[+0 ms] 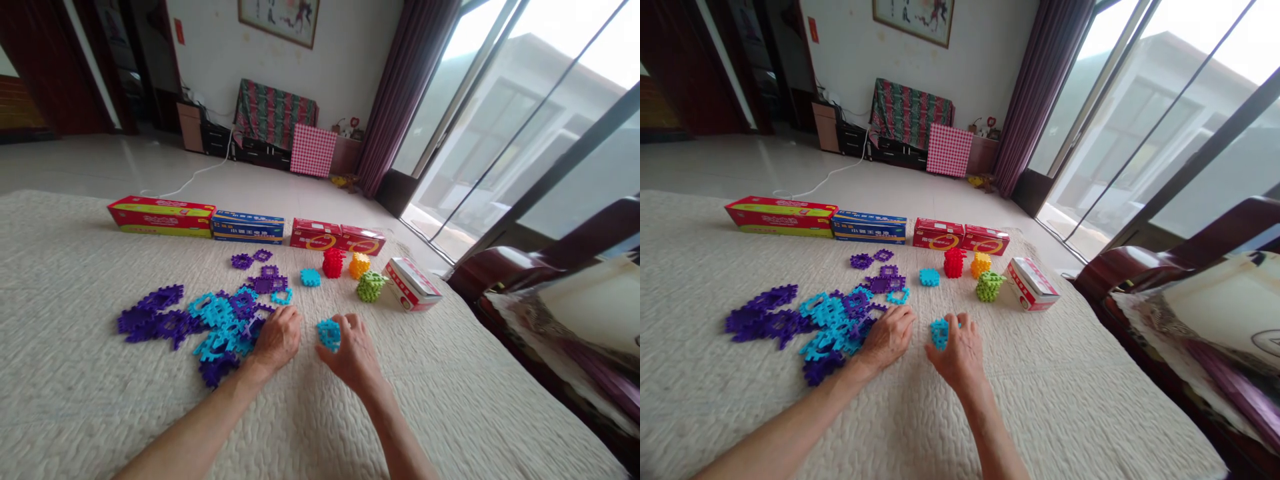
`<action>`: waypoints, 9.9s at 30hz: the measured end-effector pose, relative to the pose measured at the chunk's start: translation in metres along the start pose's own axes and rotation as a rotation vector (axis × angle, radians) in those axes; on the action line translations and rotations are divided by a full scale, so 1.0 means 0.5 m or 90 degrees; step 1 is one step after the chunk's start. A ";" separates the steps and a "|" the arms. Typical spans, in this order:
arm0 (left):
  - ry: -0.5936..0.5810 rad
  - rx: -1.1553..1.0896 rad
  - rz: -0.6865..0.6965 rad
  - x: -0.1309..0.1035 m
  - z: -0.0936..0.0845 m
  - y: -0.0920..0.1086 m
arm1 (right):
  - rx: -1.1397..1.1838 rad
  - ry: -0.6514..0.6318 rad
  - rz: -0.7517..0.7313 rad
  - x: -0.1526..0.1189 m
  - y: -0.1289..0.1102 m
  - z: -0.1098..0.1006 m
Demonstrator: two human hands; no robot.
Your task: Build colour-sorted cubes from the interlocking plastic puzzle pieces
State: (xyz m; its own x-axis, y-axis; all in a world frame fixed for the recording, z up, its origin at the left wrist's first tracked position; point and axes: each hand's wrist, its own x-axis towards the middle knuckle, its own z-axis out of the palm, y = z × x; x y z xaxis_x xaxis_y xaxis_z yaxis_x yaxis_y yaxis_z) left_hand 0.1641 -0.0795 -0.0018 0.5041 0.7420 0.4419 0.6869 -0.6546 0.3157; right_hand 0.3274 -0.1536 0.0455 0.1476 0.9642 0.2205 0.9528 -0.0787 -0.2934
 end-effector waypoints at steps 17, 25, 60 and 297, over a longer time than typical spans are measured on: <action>-0.005 -0.029 -0.030 0.001 -0.001 0.004 | 0.165 0.092 -0.010 0.062 0.028 0.007; 0.012 -0.050 -0.014 -0.006 0.010 -0.005 | 0.133 0.098 -0.014 0.262 -0.037 0.068; -0.020 -0.054 -0.066 -0.004 0.008 0.004 | -0.018 0.076 0.079 0.300 -0.063 0.145; -0.120 0.001 -0.203 -0.060 -0.220 -0.261 | 0.336 0.149 -0.202 0.159 -0.039 0.170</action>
State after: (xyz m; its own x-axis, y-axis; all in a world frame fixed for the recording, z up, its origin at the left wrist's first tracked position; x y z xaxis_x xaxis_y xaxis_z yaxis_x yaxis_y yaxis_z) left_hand 0.0018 -0.0321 0.0362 0.3523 0.9221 0.1600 0.8254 -0.3867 0.4113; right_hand 0.2980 -0.0537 -0.0102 -0.0091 0.8349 0.5503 0.7102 0.3928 -0.5842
